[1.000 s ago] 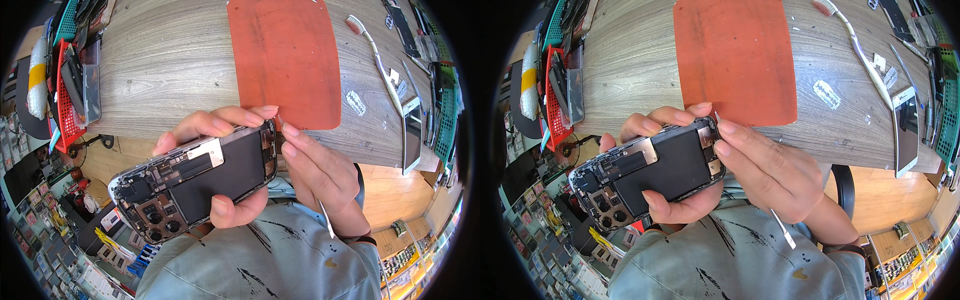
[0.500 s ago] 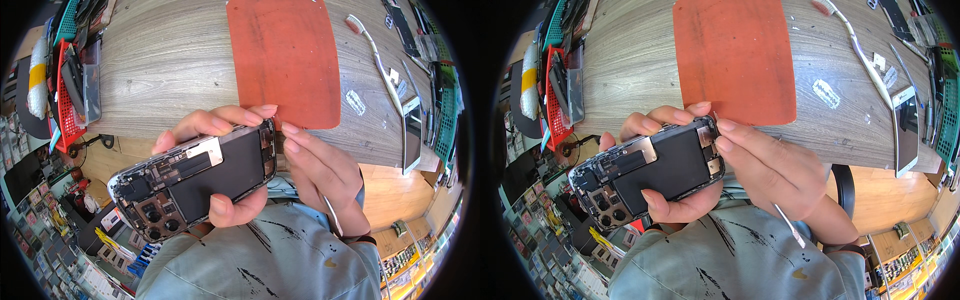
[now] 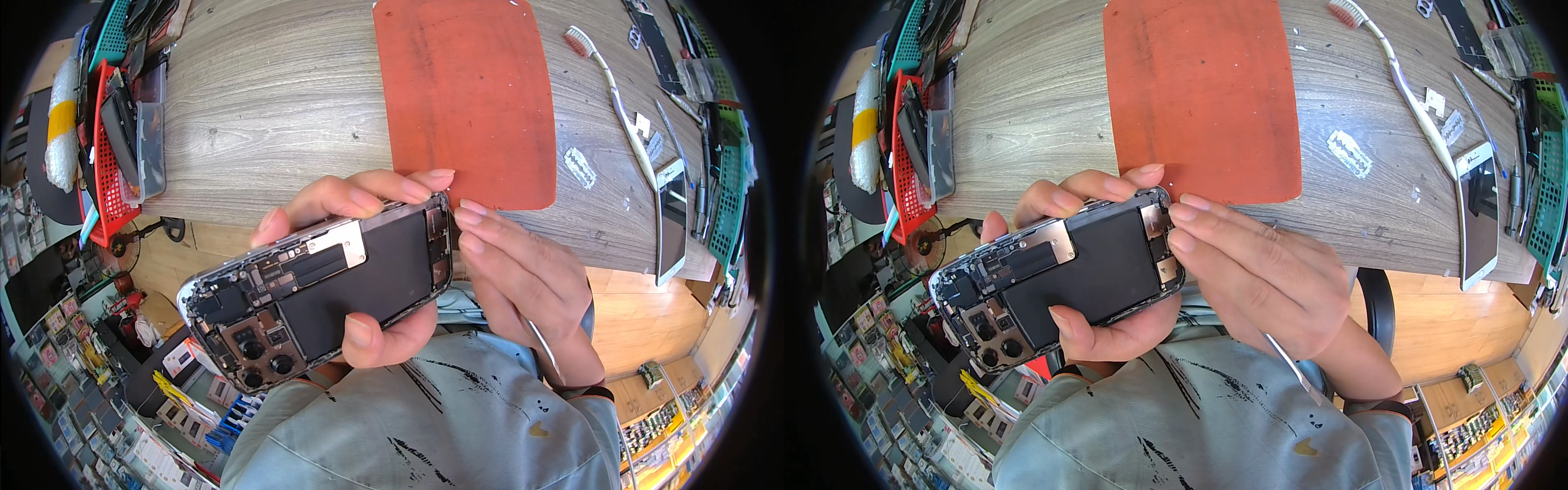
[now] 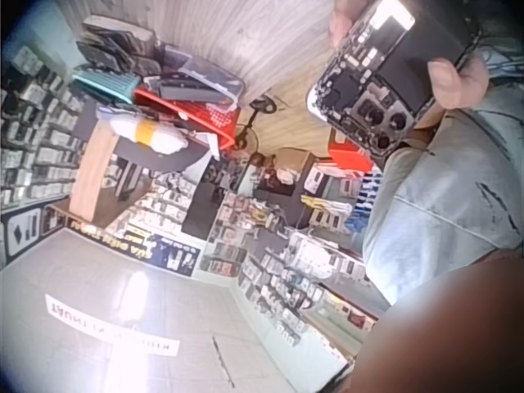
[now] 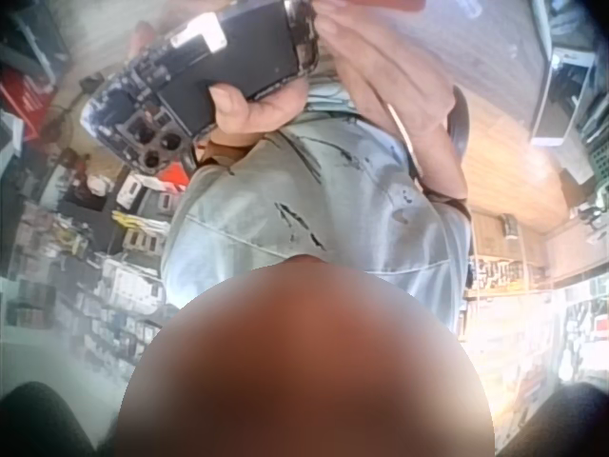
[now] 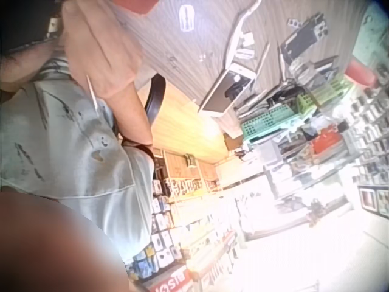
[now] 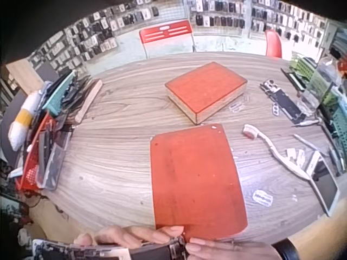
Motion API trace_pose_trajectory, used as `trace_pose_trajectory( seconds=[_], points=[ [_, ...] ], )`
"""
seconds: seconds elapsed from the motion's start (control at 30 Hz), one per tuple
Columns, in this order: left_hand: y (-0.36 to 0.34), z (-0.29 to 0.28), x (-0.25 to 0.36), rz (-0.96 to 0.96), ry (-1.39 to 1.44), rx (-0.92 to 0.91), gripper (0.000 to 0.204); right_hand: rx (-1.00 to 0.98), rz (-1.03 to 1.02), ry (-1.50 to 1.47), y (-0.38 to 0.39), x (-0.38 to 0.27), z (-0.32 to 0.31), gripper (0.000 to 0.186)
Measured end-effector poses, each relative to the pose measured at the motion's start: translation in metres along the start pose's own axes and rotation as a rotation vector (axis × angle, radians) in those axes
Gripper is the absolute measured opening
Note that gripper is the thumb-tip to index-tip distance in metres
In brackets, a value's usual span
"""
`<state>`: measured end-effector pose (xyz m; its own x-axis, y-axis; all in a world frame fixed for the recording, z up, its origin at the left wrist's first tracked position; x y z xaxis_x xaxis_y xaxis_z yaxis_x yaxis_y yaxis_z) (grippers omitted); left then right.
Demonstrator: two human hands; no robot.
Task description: The person uses a metal spudger to carefully pry and separate the back cover of a disassembled smartphone. They work along the edges and around the camera module, gradually lifting the cover while holding the phone steady.
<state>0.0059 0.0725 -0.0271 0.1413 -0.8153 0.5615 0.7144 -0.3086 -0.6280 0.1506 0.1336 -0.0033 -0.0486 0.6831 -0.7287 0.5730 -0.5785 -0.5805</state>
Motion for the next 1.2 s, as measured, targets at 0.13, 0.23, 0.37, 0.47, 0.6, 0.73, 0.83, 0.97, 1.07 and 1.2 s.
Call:
trace_pose_trajectory(
  seconds=[0.13,0.23,0.37,0.47,0.6,0.73,0.83,0.97,1.07,1.2],
  points=[
    [0.002,0.002,-0.001,-0.001,0.01,0.046,0.087,0.012,-0.005,0.024,0.001,0.0,0.001,0.034],
    [0.003,0.003,0.0,-0.019,0.014,0.056,0.087,0.004,0.002,0.018,0.001,0.0,0.0,0.034],
    [0.002,0.003,0.002,-0.045,0.016,0.047,0.087,0.016,-0.003,0.016,0.002,0.001,0.001,0.033],
    [0.003,0.003,0.002,-0.053,0.021,0.059,0.088,0.011,-0.005,0.007,0.003,0.001,0.002,0.03],
    [0.002,0.003,0.004,-0.062,0.004,0.05,0.089,0.013,-0.019,0.008,0.004,0.002,0.003,0.028],
    [0.002,0.002,0.004,-0.073,0.001,0.041,0.089,0.006,-0.029,0.024,0.004,0.002,0.004,0.028],
    [0.001,0.0,0.005,-0.073,-0.01,0.004,0.088,-0.042,-0.045,0.056,0.003,0.0,0.002,0.029],
    [0.001,-0.002,0.005,-0.07,-0.017,0.002,0.088,-0.111,-0.08,0.094,0.004,-0.003,-0.002,0.034],
    [0.0,-0.002,0.005,-0.068,-0.019,-0.001,0.088,-0.111,-0.108,0.142,0.007,-0.003,0.0,0.033],
    [0.001,0.0,0.003,-0.052,0.004,0.027,0.087,-0.105,-0.123,0.181,0.01,-0.003,0.0,0.034]
  ],
)
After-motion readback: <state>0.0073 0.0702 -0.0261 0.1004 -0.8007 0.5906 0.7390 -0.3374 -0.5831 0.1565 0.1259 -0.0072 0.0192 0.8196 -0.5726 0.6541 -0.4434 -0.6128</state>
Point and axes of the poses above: each hand's wrist, its own y-axis away from the middle knuckle, its own z-axis out of the palm, x = y × z, the point moved 3 cm from there along -y, towards the middle knuckle, and after that the axes turned 5 degrees about -y, right-handed, at the moved point
